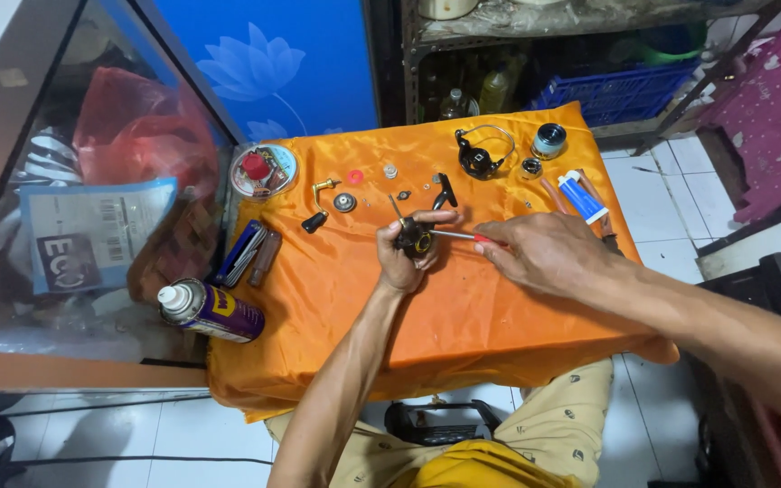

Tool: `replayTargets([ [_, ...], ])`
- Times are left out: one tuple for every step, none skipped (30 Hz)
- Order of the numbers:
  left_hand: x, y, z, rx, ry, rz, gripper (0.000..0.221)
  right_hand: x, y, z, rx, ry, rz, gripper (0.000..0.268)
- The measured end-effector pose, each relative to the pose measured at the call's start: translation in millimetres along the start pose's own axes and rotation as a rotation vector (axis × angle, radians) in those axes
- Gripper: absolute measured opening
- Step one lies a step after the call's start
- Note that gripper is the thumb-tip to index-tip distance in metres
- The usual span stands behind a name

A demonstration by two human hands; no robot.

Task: Installing the main gear and internal components into a fishing reel using a screwdriver.

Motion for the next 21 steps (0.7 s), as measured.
replayTargets([
  [7.9, 0.2, -5.7, -0.002, 0.002, 0.001, 0.091, 8.8, -7.5, -10.8, 0.003, -0.001, 0.0, 0.036],
  [15.9, 0.4, -12.4, 0.028, -0.066, 0.01, 0.089, 18.0, -15.0, -21.2, 0.017, -0.127, 0.097, 0.034],
  [23.9, 0.7, -19.2, 0.059, -0.133, 0.018, 0.088, 27.1, -22.5, -31.3, 0.03, -0.253, 0.193, 0.037],
  [30.3, 0.9, -24.1, 0.058, -0.132, 0.018, 0.088, 22.5, -22.6, -29.8, 0.032, -0.253, 0.194, 0.037],
  [36.7, 1.2, -29.4, 0.085, -0.206, 0.027, 0.085, 18.8, -22.5, -28.2, 0.066, -0.386, 0.301, 0.042],
  [43.1, 0.7, -34.5, 0.113, -0.281, 0.037, 0.082, 14.6, -22.6, -26.6, 0.1, -0.519, 0.406, 0.047],
  [46.9, -1.1, -37.3, 0.114, -0.279, 0.038, 0.082, 22.6, -23.2, -28.6, 0.101, -0.517, 0.405, 0.047],
  [50.3, -1.1, -40.4, 0.134, -0.339, 0.022, 0.082, 32.0, -23.4, -30.3, 0.172, -0.731, 0.464, 0.048],
  [53.6, -1.3, -43.5, 0.155, -0.399, 0.006, 0.081, 41.5, -23.7, -31.9, 0.243, -0.945, 0.52, 0.05],
  [57.4, -1.9, -45.8, 0.154, -0.397, 0.005, 0.081, 41.5, -25.5, -34.0, 0.246, -0.944, 0.521, 0.05],
  [61.3, -2.5, -48.2, 0.156, -0.41, 0.002, 0.08, 40.1, -27.9, -36.1, 0.134, -0.671, 0.379, 0.043],
  [65.1, -1.8, -51.2, 0.16, -0.425, -0.005, 0.079, 38.7, -30.3, -37.0, 0.018, -0.395, 0.239, 0.037],
  [63.7, -0.9, -49.4, 0.162, -0.425, -0.011, 0.079, 34.5, -27.2, -32.4, 0.016, -0.391, 0.244, 0.037],
  [62.0, -1.8, -48.5, 0.17, -0.426, -0.006, 0.079, 29.4, -24.9, -27.9, 0.026, -0.206, 0.192, 0.035],
  [60.5, -2.8, -47.4, 0.178, -0.427, -0.002, 0.078, 24.2, -22.4, -23.7, 0.035, -0.022, 0.138, 0.034],
  [63.4, -2.4, -49.5, 0.176, -0.426, -0.003, 0.078, 16.9, -15.7, -14.4, 0.035, -0.022, 0.14, 0.034],
  [66.6, -2.0, -51.4, 0.174, -0.422, 0.003, 0.077, 9.3, -9.0, -5.4, 0.033, 0.036, 0.111, 0.032],
  [69.6, -2.8, -53.8, 0.172, -0.419, 0.01, 0.076, 0.9, -2.8, 3.7, 0.032, 0.094, 0.08, 0.03],
  [70.8, -3.7, -53.9, 0.171, -0.419, 0.011, 0.076, 7.7, -10.6, -7.3, 0.033, 0.093, 0.08, 0.03],
  [71.8, -3.8, -54.6, 0.175, -0.43, 0.009, 0.077, 15.7, -18.1, -17.8, 0.036, -0.078, 0.165, 0.03],
  [72.8, -3.8, -55.3, 0.179, -0.441, 0.007, 0.077, 23.7, -25.6, -28.0, 0.039, -0.25, 0.248, 0.03],
])
Point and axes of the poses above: each hand's wrist, its own y-axis away from the middle knuckle, its own x-axis out of the palm, z = x × y, the point moved 1 cm from there along -y, towards the middle knuckle, and after that the axes turned 5 degrees about x, right-handed, at the moved point
